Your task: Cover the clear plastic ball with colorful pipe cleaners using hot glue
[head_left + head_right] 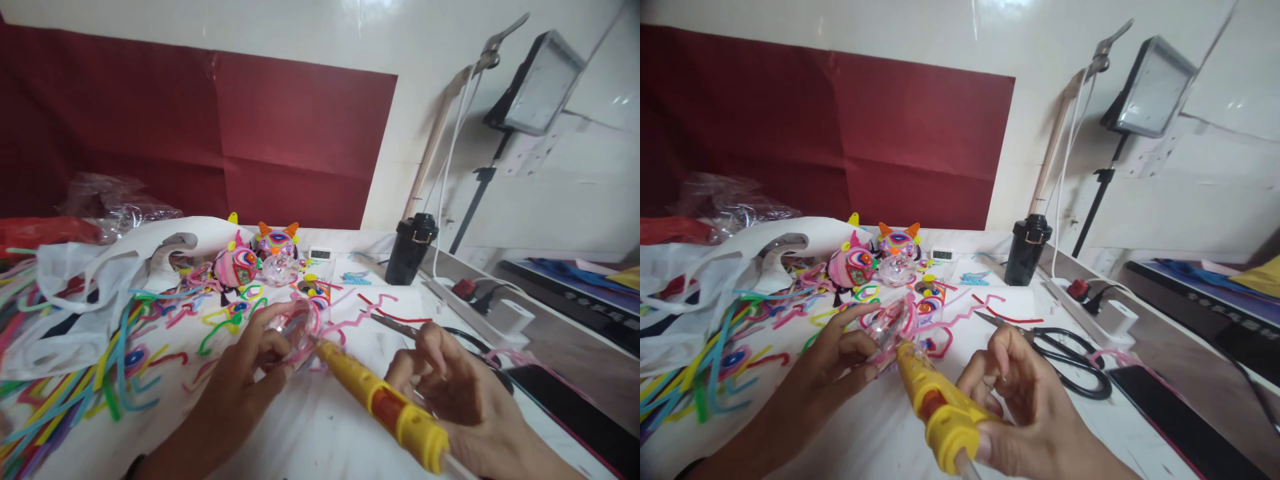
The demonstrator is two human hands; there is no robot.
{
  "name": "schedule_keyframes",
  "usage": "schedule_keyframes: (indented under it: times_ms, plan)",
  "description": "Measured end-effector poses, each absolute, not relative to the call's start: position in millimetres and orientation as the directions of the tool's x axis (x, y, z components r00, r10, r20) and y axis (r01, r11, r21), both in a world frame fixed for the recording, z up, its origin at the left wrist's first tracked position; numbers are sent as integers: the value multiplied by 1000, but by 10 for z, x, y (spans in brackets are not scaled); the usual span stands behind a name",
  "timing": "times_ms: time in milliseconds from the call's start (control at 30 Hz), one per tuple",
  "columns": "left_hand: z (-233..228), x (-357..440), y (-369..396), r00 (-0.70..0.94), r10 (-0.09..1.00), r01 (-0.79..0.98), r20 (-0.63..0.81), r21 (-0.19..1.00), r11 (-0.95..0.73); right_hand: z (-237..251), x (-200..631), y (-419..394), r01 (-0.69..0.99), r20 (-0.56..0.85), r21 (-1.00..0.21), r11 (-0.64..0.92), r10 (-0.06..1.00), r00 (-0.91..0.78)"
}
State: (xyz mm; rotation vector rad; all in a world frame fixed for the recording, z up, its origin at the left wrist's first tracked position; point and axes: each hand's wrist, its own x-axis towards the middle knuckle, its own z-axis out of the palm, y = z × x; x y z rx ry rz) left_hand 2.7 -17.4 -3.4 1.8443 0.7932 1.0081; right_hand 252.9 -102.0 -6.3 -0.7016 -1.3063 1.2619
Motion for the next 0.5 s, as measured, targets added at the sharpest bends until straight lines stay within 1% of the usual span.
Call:
schedule_keyframes:
  times_ms: [333, 400, 500]
  plan:
    - [-25, 29, -172, 485, 815, 92, 319, 908, -410, 29, 2455, -1076, -221, 286, -946, 238, 934, -216]
    - [-17, 26, -172, 472, 825, 70, 310, 920, -386, 39, 2449, -1089, -185, 269, -955, 231, 939, -216]
    - [22, 25, -161, 442, 851, -2, 283, 949, -314, 70, 2441, -1109, -87, 291, -957, 278, 922, -256]
